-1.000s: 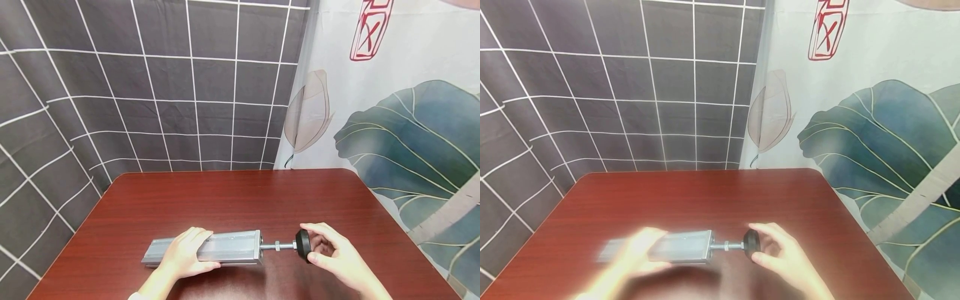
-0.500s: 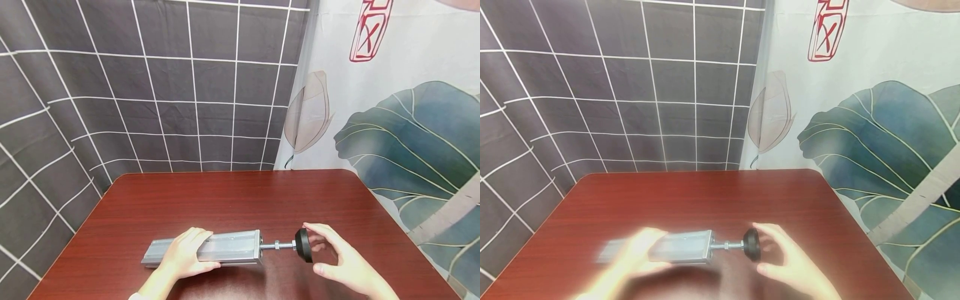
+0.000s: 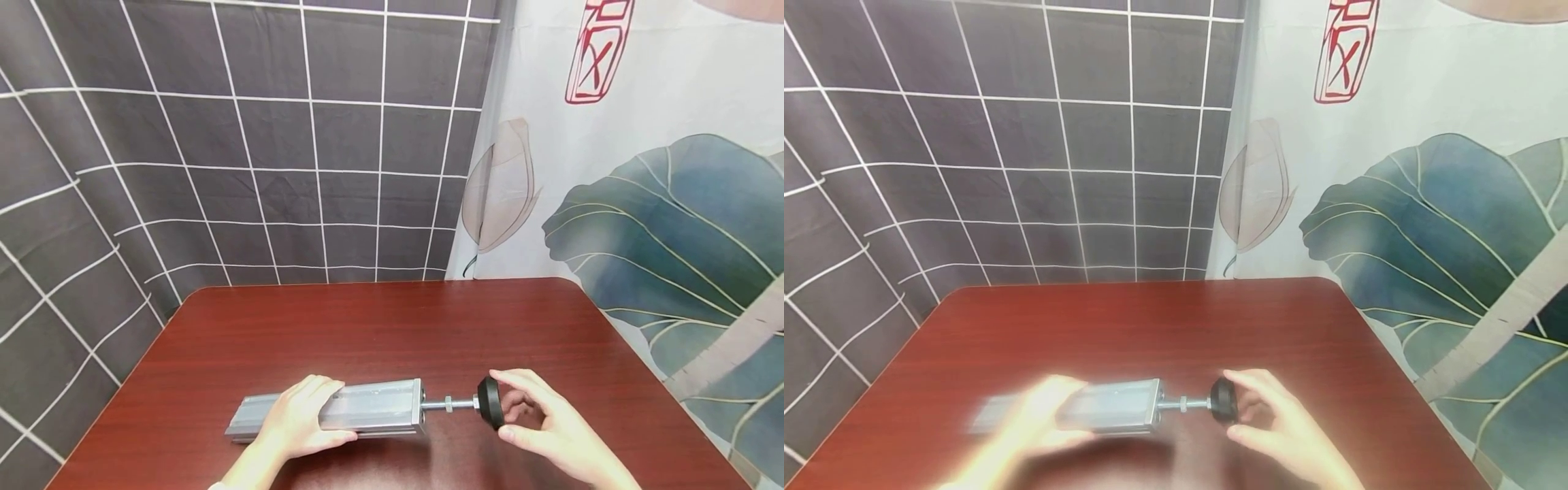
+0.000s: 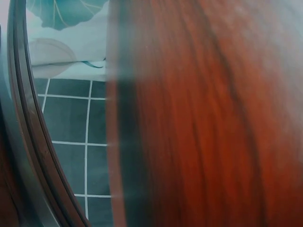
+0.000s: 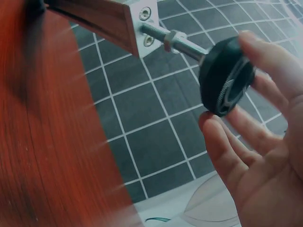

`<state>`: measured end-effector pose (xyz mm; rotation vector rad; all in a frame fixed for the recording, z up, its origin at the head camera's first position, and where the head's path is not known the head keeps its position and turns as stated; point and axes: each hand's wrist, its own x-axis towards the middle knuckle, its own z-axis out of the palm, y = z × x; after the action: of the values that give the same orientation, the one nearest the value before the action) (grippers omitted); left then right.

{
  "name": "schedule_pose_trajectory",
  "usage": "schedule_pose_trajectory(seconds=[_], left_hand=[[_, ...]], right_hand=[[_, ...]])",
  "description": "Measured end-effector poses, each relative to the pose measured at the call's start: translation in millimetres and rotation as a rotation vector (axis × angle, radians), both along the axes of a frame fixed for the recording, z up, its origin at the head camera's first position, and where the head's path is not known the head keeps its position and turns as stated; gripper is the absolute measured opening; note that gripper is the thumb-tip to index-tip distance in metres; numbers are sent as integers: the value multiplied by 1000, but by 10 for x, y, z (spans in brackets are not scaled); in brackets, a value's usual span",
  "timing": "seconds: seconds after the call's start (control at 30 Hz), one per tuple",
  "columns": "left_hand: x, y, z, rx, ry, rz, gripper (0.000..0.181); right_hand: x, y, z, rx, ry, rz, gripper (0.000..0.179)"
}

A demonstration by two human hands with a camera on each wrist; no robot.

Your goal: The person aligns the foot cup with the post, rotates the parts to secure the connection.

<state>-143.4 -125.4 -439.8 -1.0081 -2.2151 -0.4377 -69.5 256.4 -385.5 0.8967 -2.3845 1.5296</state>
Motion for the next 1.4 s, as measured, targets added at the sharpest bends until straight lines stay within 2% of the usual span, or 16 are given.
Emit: schedule_pose_trajectory(seconds=[0.13,0.37,0.5,0.63,0.73,0.83,0.93,1.03,1.1,1.2,1.4], left_hand=[[4,4,3,2,-4,12,68],[5,11,-22,7,12,10,67],[10,19,-38,13,15,4,66],[11,19,-55,16,9,8,66],[6,11,-68,10,-1,17,67],[3,5,-71,7,-8,24,67],[16,7,-57,12,-10,29,67],[40,28,-48,14,-15,22,66],[49,58,-54,7,-19,16,65],[35,94,-77,-2,-17,6,66],[-15,49,-105,19,9,23,68]], right_hand=[[-5,-68,14,-23,-29,-93,60],[-20,-89,-6,-32,-76,-111,45],[-14,-60,2,0,-88,-79,42],[26,24,14,27,-83,-41,59],[47,81,13,69,-22,-1,74],[38,92,12,103,85,60,77],[24,75,21,66,55,120,70],[22,82,26,19,-29,144,63],[27,110,23,-2,-41,150,61],[33,144,6,-14,-26,122,61],[-7,35,13,1,-42,-56,55]])
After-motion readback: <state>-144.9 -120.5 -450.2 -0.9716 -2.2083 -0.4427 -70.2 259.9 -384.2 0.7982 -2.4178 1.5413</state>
